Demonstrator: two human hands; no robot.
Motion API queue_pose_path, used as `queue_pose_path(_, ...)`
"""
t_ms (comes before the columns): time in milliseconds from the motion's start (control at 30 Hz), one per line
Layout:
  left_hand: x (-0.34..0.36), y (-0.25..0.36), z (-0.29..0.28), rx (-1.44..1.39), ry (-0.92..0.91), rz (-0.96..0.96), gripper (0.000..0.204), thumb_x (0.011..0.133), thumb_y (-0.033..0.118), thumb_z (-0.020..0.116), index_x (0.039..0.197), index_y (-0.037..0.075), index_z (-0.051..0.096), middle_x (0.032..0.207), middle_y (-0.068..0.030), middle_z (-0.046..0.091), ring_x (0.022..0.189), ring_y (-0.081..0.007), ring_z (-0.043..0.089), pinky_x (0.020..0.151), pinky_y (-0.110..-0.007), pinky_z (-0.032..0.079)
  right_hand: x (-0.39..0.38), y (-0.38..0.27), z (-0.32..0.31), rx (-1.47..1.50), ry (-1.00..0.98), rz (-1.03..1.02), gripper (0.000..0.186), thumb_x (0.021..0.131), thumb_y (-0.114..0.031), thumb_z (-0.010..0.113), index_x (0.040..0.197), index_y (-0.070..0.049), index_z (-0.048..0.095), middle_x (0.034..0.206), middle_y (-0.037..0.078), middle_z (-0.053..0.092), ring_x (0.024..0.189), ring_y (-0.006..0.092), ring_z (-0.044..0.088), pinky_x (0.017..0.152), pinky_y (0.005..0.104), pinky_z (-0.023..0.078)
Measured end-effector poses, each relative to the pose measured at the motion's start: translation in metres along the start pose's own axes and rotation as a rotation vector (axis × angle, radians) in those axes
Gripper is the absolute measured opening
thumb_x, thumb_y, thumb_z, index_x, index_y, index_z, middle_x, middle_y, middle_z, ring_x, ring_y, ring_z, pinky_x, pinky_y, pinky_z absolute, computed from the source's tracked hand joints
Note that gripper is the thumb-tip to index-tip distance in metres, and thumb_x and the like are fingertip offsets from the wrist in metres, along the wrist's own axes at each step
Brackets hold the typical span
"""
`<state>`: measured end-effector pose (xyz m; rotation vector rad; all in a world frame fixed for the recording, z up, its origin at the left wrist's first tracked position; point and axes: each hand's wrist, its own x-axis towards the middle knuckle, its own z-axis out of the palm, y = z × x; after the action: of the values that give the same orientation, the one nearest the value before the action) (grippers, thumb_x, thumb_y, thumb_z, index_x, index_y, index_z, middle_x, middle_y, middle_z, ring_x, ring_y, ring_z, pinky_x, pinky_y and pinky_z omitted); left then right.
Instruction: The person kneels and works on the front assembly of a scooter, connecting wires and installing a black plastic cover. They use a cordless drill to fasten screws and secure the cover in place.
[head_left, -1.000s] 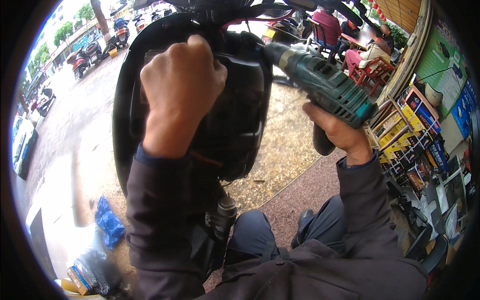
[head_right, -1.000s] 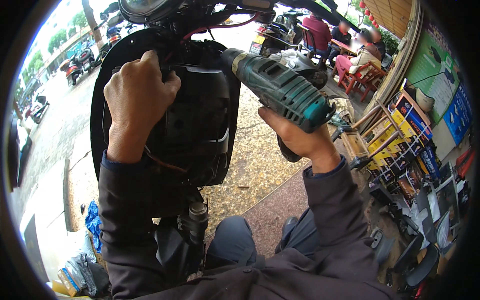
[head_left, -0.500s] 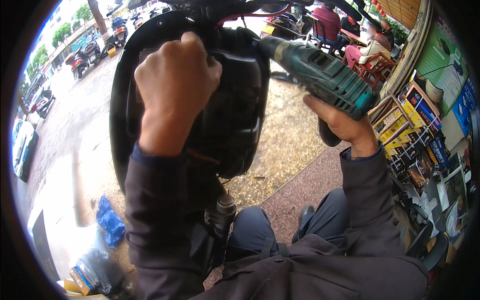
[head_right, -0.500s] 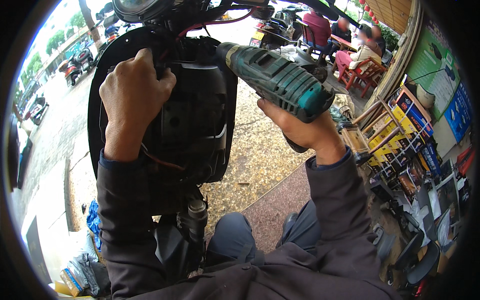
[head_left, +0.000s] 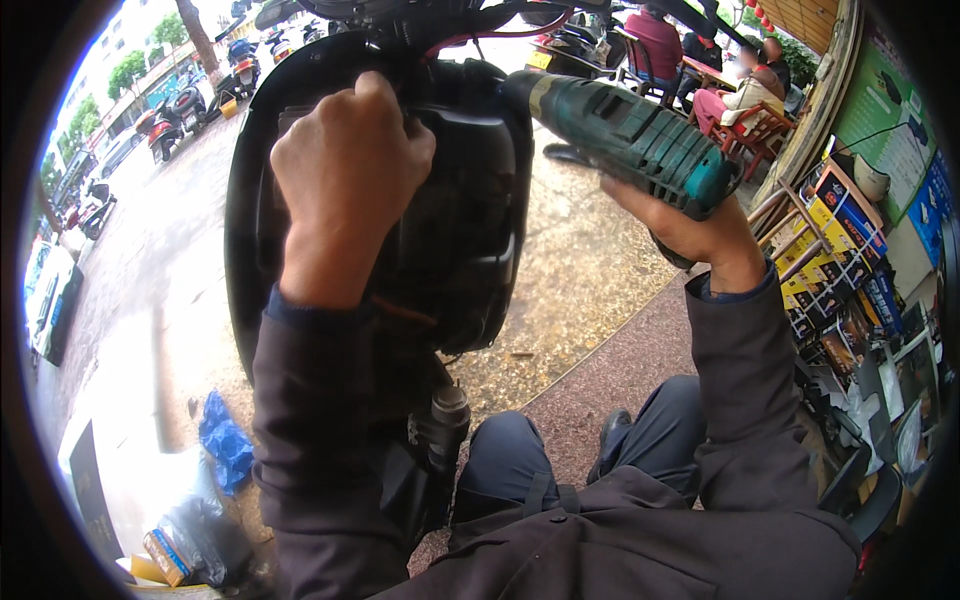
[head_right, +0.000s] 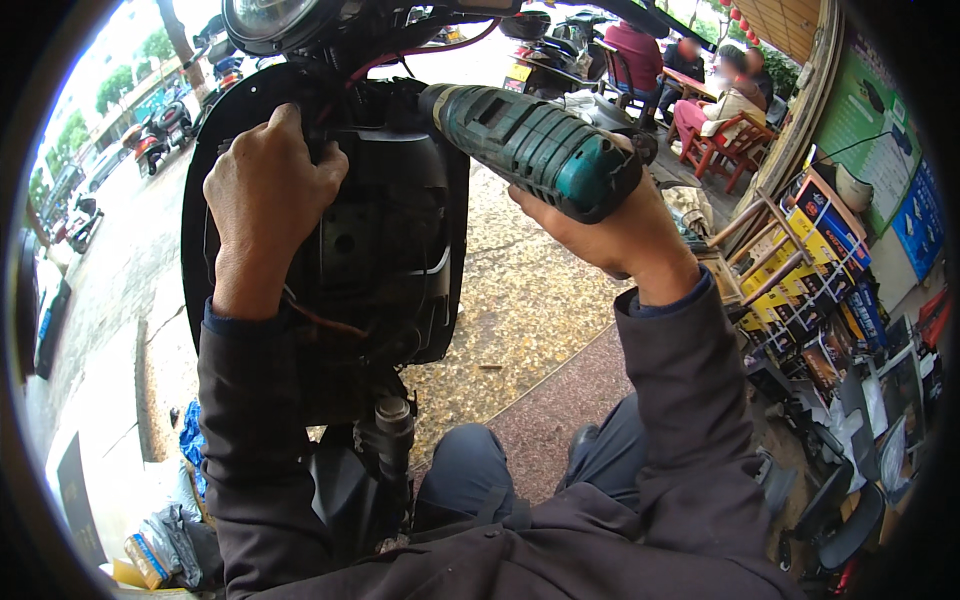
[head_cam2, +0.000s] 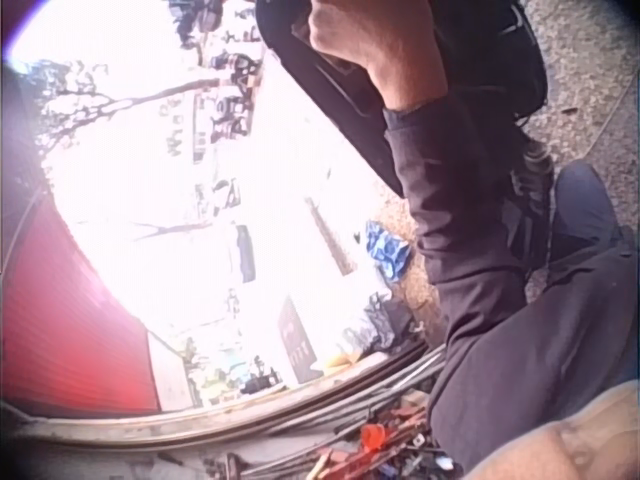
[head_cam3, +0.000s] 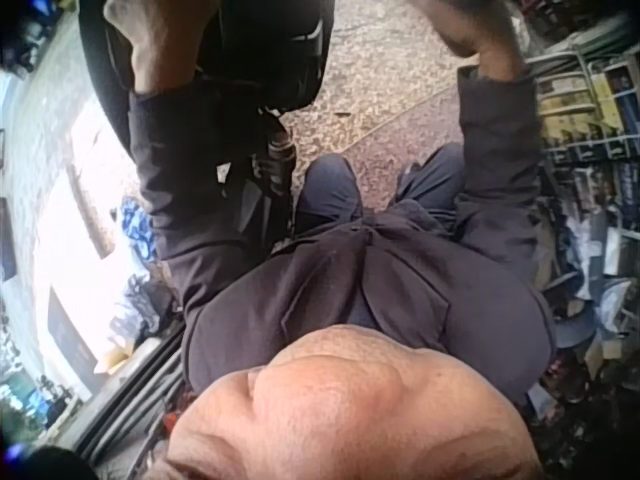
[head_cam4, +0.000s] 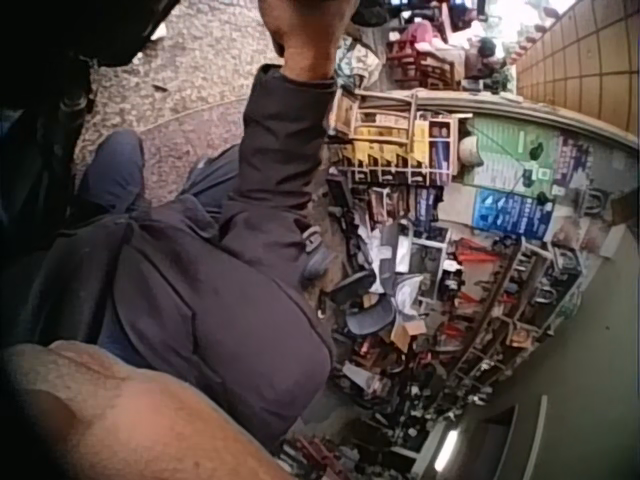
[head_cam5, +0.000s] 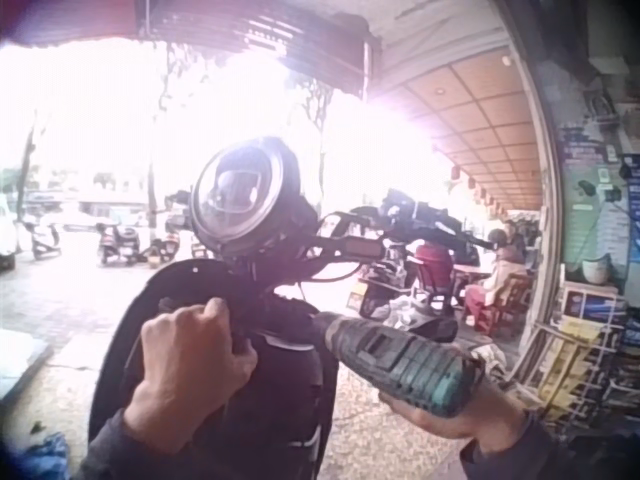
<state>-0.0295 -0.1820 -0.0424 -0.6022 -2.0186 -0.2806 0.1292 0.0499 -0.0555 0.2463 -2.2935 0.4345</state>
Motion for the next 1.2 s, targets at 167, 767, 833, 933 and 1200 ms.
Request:
queue_pose_path(167, 0.001, -0.001, -0.002, -0.019, -0.029, -0.002, 0.023, 0.076, 0.026, 0.078, 0.078, 0.006, 0.068, 0.069, -0.0129, 0.071, 0.061, -0.0301, 0.073, 0.055, -0.036, 0.057, 0.000, 0.003, 0.000, 0.047, 0.009, 0.126, 0.027, 0.084, -0.019, 0.079, 0.104, -0.003, 0.073, 0.094, 0.014, 0.076, 0.084, 0.0276, 0.075, 0.079, 0.0374, 0.058)
queue_pose_path(767, -0.019, 0.004, -0.004, -0.078, 0.140, 0.046, 0.026, 0.079, 0.029, 0.076, 0.080, 0.007, 0.064, 0.071, -0.0061, 0.068, 0.064, -0.0293, 0.072, 0.054, -0.041, 0.055, -0.050, 0.004, 0.010, 0.380, 0.027, 0.345, 0.026, 0.088, -0.012, 0.077, 0.113, -0.003, 0.072, 0.100, 0.007, 0.074, 0.087, 0.0180, 0.068, 0.081, 0.0342, 0.054)
queue_pose_path(833, -0.019, 0.004, -0.006, -0.087, 0.153, 0.047, 0.025, 0.078, 0.028, 0.076, 0.080, 0.007, 0.063, 0.071, -0.0065, 0.068, 0.063, -0.0293, 0.072, 0.053, -0.041, 0.055, -0.054, 0.006, 0.012, 0.399, 0.027, 0.367, 0.027, 0.089, -0.013, 0.078, 0.113, -0.003, 0.071, 0.100, 0.007, 0.074, 0.087, 0.0176, 0.067, 0.081, 0.0344, 0.053)
queue_pose_path(933, -0.018, 0.004, -0.007, -0.097, 0.129, 0.050, 0.024, 0.077, 0.028, 0.076, 0.080, 0.007, 0.064, 0.071, -0.0071, 0.068, 0.064, -0.0294, 0.072, 0.053, -0.041, 0.055, -0.057, 0.008, 0.017, 0.415, 0.030, 0.394, 0.027, 0.089, -0.014, 0.079, 0.112, -0.003, 0.071, 0.100, 0.006, 0.073, 0.087, 0.0170, 0.066, 0.080, 0.0339, 0.053)
queue_pose_path(1200, -0.015, 0.002, -0.008, -0.090, 0.059, 0.022, 0.025, 0.076, 0.028, 0.077, 0.080, 0.006, 0.064, 0.073, -0.0084, 0.070, 0.066, -0.0305, 0.073, 0.055, -0.041, 0.056, -0.063, 0.004, 0.017, 0.399, 0.043, 0.397, 0.024, 0.089, -0.015, 0.079, 0.107, -0.002, 0.071, 0.095, 0.007, 0.073, 0.083, 0.0166, 0.066, 0.077, 0.0339, 0.053)
